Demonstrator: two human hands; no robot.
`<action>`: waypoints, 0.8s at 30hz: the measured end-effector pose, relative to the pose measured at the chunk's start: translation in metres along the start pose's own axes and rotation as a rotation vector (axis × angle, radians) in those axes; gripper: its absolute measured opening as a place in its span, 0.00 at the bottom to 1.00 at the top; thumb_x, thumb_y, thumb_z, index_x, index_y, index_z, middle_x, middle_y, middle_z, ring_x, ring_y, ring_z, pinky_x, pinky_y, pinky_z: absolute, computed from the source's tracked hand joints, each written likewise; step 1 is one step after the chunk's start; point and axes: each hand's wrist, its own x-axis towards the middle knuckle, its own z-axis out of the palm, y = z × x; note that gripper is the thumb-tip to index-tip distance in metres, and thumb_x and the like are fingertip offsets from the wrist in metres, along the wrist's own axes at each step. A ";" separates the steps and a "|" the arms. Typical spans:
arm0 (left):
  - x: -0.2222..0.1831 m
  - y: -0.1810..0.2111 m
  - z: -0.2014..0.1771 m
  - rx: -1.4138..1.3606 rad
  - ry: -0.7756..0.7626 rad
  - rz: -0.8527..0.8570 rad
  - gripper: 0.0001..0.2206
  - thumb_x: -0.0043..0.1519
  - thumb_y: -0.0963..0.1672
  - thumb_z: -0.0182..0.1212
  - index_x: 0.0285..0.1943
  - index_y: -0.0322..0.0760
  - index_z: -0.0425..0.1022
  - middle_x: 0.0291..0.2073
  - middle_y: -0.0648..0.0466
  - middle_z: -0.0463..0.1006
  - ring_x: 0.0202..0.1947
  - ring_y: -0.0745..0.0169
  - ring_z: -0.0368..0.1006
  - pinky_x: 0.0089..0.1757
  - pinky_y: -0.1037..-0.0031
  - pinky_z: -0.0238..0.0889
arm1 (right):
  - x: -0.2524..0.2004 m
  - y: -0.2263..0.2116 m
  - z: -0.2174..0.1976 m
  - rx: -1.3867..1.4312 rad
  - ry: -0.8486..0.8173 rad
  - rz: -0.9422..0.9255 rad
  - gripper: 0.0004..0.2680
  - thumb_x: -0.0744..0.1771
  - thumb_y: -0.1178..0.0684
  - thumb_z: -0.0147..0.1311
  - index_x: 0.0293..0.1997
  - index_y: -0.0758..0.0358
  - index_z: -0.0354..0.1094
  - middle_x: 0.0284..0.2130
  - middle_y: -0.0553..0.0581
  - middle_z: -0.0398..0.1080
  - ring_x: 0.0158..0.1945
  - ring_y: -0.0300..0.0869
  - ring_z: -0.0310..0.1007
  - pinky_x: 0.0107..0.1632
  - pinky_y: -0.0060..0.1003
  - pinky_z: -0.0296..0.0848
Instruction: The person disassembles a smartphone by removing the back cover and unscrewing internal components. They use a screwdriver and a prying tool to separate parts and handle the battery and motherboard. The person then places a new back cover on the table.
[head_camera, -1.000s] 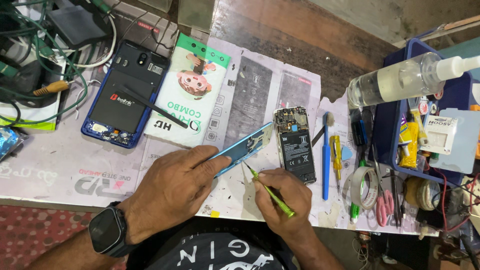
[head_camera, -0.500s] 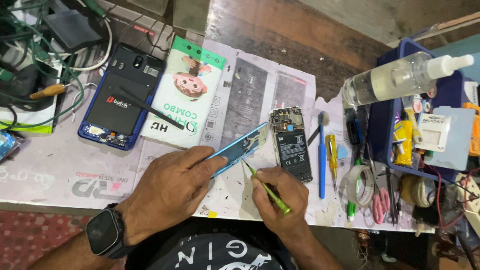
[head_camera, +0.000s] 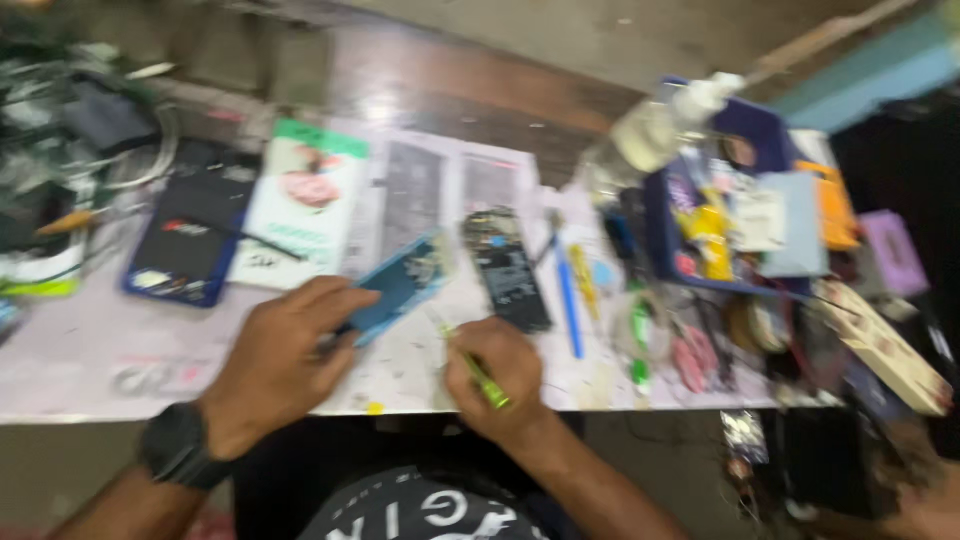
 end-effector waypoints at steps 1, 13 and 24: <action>0.001 0.002 0.001 -0.032 -0.011 -0.034 0.17 0.53 0.38 0.64 0.52 0.36 0.77 0.47 0.46 0.79 0.35 0.51 0.81 0.33 0.70 0.77 | -0.003 -0.002 -0.008 0.047 0.009 -0.066 0.07 0.64 0.65 0.57 0.44 0.67 0.67 0.34 0.61 0.74 0.36 0.51 0.76 0.40 0.44 0.76; -0.022 0.011 0.026 -1.000 0.030 -0.549 0.16 0.56 0.36 0.62 0.54 0.29 0.77 0.31 0.51 0.80 0.27 0.69 0.75 0.32 0.78 0.70 | -0.024 0.014 -0.145 -0.760 -0.233 0.470 0.13 0.66 0.45 0.60 0.25 0.65 0.70 0.19 0.67 0.71 0.26 0.61 0.72 0.32 0.55 0.68; -0.028 0.038 0.025 -1.383 -0.005 -0.781 0.15 0.54 0.37 0.59 0.51 0.27 0.76 0.35 0.54 0.79 0.27 0.71 0.71 0.28 0.76 0.63 | -0.017 -0.007 -0.112 -0.393 0.005 0.495 0.12 0.64 0.55 0.64 0.48 0.68 0.70 0.21 0.59 0.71 0.22 0.45 0.70 0.28 0.40 0.69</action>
